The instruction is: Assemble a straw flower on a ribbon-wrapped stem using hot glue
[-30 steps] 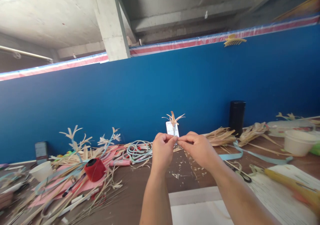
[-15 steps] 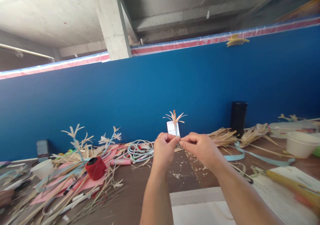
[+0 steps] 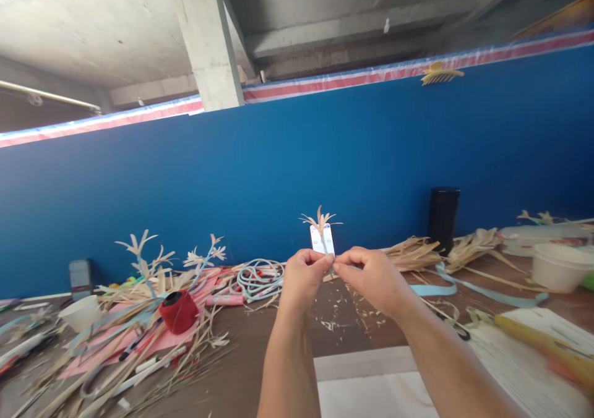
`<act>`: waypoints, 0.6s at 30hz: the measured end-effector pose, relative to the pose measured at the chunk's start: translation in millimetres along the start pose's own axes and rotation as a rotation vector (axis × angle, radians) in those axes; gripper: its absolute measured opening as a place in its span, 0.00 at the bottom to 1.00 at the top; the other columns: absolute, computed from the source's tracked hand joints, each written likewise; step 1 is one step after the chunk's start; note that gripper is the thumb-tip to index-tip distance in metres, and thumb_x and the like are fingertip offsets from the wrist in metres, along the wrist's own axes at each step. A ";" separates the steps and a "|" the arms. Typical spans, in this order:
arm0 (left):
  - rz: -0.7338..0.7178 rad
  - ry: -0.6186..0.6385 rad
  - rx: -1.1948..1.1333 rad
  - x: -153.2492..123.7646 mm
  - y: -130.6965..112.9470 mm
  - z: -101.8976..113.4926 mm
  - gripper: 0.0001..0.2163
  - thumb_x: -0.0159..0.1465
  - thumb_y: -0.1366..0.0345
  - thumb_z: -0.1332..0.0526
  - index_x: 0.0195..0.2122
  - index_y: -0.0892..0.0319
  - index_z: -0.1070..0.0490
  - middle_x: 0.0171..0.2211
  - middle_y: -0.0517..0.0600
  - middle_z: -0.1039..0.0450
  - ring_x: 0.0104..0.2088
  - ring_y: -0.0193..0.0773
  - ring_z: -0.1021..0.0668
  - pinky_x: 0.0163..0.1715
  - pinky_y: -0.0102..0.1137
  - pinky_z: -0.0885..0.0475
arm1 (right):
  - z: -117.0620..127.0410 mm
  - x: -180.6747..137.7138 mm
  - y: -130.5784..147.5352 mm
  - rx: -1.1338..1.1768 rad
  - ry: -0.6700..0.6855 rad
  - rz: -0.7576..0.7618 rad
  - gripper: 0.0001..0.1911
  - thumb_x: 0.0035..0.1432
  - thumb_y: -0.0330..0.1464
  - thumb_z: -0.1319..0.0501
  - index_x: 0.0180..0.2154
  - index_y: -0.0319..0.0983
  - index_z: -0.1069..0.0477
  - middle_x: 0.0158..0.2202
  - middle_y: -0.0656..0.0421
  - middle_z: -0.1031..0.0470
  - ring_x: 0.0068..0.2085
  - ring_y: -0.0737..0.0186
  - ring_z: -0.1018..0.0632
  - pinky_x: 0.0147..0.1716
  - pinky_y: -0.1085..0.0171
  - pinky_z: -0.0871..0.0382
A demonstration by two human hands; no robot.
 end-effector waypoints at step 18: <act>-0.016 -0.016 -0.052 0.8 3.8 -1.2 0.14 0.46 0.55 0.34 0.24 0.62 0.30 0.20 0.46 0.33 0.22 0.29 0.34 0.23 0.25 0.42 | 0.1 -2.1 0.8 -0.041 -0.005 -0.009 0.14 0.47 0.39 0.43 0.26 0.37 0.24 0.23 0.60 0.29 0.23 0.66 0.33 0.19 0.69 0.45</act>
Point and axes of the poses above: each hand's wrist, its own x-axis towards the middle knuckle, its own z-axis out of the back of the hand, y = z × x, the point moved 9 cm from there along x, towards the middle knuckle
